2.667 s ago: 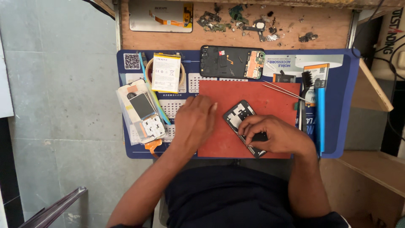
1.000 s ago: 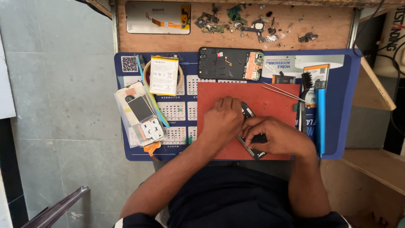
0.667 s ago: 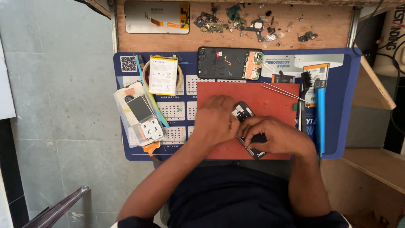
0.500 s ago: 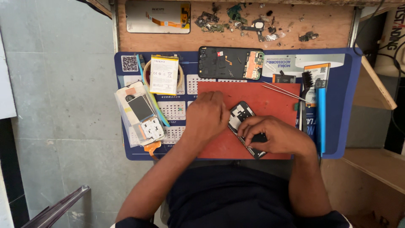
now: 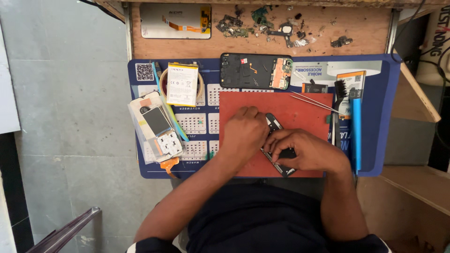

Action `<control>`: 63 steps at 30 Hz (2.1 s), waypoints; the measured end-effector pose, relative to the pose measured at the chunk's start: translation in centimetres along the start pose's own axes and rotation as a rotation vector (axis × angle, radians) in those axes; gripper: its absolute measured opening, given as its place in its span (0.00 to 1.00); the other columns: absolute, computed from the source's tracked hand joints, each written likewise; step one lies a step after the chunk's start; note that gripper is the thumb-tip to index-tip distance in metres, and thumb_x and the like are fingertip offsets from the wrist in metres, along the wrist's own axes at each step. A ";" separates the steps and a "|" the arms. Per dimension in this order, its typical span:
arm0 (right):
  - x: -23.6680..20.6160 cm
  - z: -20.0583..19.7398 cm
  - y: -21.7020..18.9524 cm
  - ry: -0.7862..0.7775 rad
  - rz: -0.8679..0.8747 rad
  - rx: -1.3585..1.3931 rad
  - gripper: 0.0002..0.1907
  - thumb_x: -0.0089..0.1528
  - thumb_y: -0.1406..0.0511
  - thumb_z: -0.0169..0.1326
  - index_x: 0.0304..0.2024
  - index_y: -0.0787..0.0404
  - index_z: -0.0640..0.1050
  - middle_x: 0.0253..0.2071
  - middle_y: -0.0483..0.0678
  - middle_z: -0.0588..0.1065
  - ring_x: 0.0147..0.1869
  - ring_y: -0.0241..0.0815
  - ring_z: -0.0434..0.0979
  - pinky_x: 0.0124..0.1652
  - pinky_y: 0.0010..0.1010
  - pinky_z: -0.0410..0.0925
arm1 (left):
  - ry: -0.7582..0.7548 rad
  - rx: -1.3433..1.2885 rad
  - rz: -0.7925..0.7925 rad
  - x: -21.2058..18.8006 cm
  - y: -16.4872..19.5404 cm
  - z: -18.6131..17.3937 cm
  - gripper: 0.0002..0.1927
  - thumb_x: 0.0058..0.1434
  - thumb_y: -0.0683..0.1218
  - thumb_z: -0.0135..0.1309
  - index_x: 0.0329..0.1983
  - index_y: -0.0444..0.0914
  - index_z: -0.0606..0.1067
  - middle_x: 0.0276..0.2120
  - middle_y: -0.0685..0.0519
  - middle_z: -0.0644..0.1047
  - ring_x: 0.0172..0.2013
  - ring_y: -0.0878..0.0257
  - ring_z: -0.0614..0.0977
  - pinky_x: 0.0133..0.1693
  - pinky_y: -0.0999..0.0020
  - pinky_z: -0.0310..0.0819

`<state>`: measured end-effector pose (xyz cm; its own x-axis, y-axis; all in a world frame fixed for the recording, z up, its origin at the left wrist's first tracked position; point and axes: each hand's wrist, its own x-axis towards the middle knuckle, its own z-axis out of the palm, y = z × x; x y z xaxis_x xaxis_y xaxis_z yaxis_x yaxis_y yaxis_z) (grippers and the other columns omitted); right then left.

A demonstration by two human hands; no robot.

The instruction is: The person cleans the back of a disassembled smartphone with a brush and then uses a small tool to scrape or remove residue from the device's surface. The work is performed on a red mat with other phone parts and tools nearby.

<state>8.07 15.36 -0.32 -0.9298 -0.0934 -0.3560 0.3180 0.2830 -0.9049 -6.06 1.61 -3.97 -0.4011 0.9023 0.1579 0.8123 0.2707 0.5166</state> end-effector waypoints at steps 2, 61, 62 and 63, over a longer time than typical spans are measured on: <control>0.0 0.0 -0.1 0.001 -0.018 -0.025 0.08 0.48 0.73 0.66 0.31 0.62 0.84 0.46 0.49 0.81 0.52 0.45 0.82 0.51 0.33 0.73 | -0.021 0.034 -0.019 0.1 0.3 0.3 0.07 0.46 0.43 0.62 0.27 0.36 0.77 0.32 0.48 0.77 0.37 0.52 0.81 0.36 0.59 0.78; 0.0 0.0 -0.1 -0.003 -0.010 0.039 0.07 0.48 0.73 0.65 0.31 0.64 0.84 0.44 0.48 0.81 0.49 0.43 0.84 0.50 0.31 0.74 | 0.115 -0.201 0.025 0.0 -0.2 -0.8 0.10 0.47 0.42 0.56 0.33 0.36 0.72 0.29 0.45 0.75 0.32 0.45 0.80 0.34 0.55 0.75; 0.0 0.0 -0.2 -0.002 -0.009 0.045 0.08 0.48 0.73 0.65 0.31 0.64 0.84 0.45 0.48 0.81 0.49 0.43 0.84 0.49 0.31 0.75 | 0.110 -0.198 0.011 -0.1 -0.4 -1.4 0.11 0.47 0.42 0.56 0.34 0.35 0.72 0.29 0.45 0.75 0.33 0.45 0.80 0.34 0.54 0.75; 0.0 0.0 -0.2 0.001 -0.008 0.052 0.08 0.48 0.73 0.65 0.31 0.63 0.84 0.45 0.47 0.81 0.49 0.43 0.84 0.49 0.31 0.75 | 0.105 -0.195 -0.002 -0.2 -0.7 -2.0 0.12 0.48 0.41 0.56 0.36 0.34 0.71 0.29 0.45 0.75 0.33 0.45 0.80 0.34 0.53 0.74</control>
<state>7.98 15.33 -0.09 -0.9326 -0.0948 -0.3483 0.3195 0.2322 -0.9187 -7.36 0.56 -2.66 -0.4524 0.8594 0.2381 0.7184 0.1931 0.6683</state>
